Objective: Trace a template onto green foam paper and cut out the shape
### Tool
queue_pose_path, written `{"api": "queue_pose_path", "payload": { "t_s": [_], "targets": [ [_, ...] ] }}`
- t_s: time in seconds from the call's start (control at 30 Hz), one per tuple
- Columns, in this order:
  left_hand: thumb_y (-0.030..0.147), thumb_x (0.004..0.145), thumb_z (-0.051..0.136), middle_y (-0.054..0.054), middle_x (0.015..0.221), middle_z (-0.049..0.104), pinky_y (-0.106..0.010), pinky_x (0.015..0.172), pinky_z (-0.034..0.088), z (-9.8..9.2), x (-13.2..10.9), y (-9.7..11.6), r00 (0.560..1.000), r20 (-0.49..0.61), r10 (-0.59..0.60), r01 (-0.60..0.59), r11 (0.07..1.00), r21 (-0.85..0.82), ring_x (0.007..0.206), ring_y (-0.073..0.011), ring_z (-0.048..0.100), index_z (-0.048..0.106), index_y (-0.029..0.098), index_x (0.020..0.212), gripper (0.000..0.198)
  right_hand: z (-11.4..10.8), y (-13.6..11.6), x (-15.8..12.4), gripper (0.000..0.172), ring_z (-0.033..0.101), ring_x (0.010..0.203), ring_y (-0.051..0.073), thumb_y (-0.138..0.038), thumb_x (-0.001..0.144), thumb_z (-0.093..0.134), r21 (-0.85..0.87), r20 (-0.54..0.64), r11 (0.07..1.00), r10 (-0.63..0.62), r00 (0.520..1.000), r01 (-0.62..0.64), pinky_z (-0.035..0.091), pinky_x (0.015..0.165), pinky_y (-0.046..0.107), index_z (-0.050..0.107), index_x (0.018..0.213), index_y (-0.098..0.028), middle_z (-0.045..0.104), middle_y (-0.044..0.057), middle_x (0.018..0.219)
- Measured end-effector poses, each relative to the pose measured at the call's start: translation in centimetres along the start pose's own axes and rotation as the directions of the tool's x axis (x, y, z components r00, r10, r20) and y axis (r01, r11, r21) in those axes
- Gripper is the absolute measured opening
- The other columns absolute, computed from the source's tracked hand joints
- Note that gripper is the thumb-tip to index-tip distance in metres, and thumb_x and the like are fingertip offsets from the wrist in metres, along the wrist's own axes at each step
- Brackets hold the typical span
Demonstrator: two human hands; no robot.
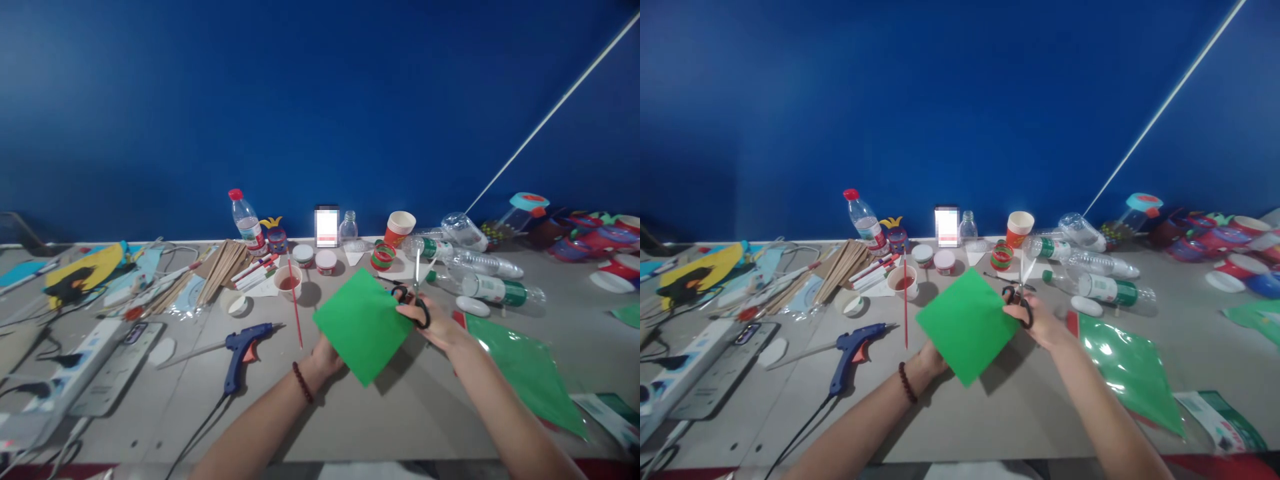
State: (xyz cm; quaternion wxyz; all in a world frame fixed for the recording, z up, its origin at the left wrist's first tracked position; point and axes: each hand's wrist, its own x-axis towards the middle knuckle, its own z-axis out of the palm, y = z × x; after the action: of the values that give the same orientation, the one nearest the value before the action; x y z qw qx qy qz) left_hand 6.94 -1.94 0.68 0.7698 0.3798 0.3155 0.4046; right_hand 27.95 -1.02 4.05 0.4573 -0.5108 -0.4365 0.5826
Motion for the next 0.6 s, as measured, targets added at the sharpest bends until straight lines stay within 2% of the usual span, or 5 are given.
{"api": "queue_pose_path", "payload": {
  "t_s": [0.17,0.33,0.4,0.47,0.6],
  "targets": [
    [0.055,0.064,0.078,-0.014,0.117,0.068,-0.044,0.086,0.053,0.4,-0.3,-1.0,1.000,0.018,0.014,-0.015,0.996,0.091,0.098,-0.0301,0.064,0.071,0.019,0.107,0.057,2.3,0.3,0.0,0.033,0.067,0.078,0.026,-0.037,0.057,0.078,0.264,-0.158,0.965,0.053,0.986,-0.010,0.054,0.066,0.036,0.060,0.081,-0.022,0.071,0.003,0.079],
    [0.048,0.062,0.082,-0.014,0.109,0.070,-0.047,0.094,0.047,0.4,-1.0,-1.4,0.993,0.061,0.097,-0.111,0.947,0.302,0.098,-0.0290,0.063,0.071,0.017,0.106,0.055,4.7,1.8,-0.4,0.031,0.068,0.079,0.026,-0.032,0.056,0.078,0.332,-0.366,0.937,0.019,0.930,0.111,0.056,0.068,0.037,0.059,0.080,-0.025,0.072,0.002,0.081],
    [0.052,0.067,0.077,-0.014,0.105,0.071,-0.047,0.094,0.047,0.7,-1.1,-1.5,0.986,0.047,0.159,-0.165,0.922,0.350,0.100,-0.0291,0.063,0.071,0.016,0.103,0.051,5.5,2.3,-0.8,0.033,0.068,0.080,0.027,-0.033,0.056,0.078,0.316,-0.395,0.934,-0.028,0.918,0.165,0.056,0.069,0.038,0.057,0.080,-0.024,0.071,0.002,0.081],
    [0.055,0.073,0.070,-0.014,0.098,0.073,-0.045,0.092,0.048,1.0,-1.1,-1.4,0.980,-0.030,0.195,-0.171,0.916,0.364,0.096,-0.0276,0.064,0.072,0.015,0.096,0.046,6.1,2.7,-1.4,0.035,0.068,0.080,0.027,-0.034,0.058,0.078,0.306,-0.389,0.938,-0.032,0.921,0.161,0.055,0.068,0.038,0.057,0.083,-0.024,0.071,0.002,0.081],
    [0.061,0.070,0.070,-0.013,0.079,0.072,-0.036,0.069,0.051,1.3,-0.9,-0.9,0.975,-0.127,0.180,-0.130,0.937,0.324,0.068,-0.0208,0.064,0.070,0.012,0.080,0.050,6.3,3.2,-2.7,0.033,0.068,0.079,0.026,-0.036,0.063,0.076,0.264,-0.377,0.952,-0.045,0.925,0.154,0.054,0.068,0.037,0.055,0.086,-0.026,0.069,0.002,0.084]
  ]
}}
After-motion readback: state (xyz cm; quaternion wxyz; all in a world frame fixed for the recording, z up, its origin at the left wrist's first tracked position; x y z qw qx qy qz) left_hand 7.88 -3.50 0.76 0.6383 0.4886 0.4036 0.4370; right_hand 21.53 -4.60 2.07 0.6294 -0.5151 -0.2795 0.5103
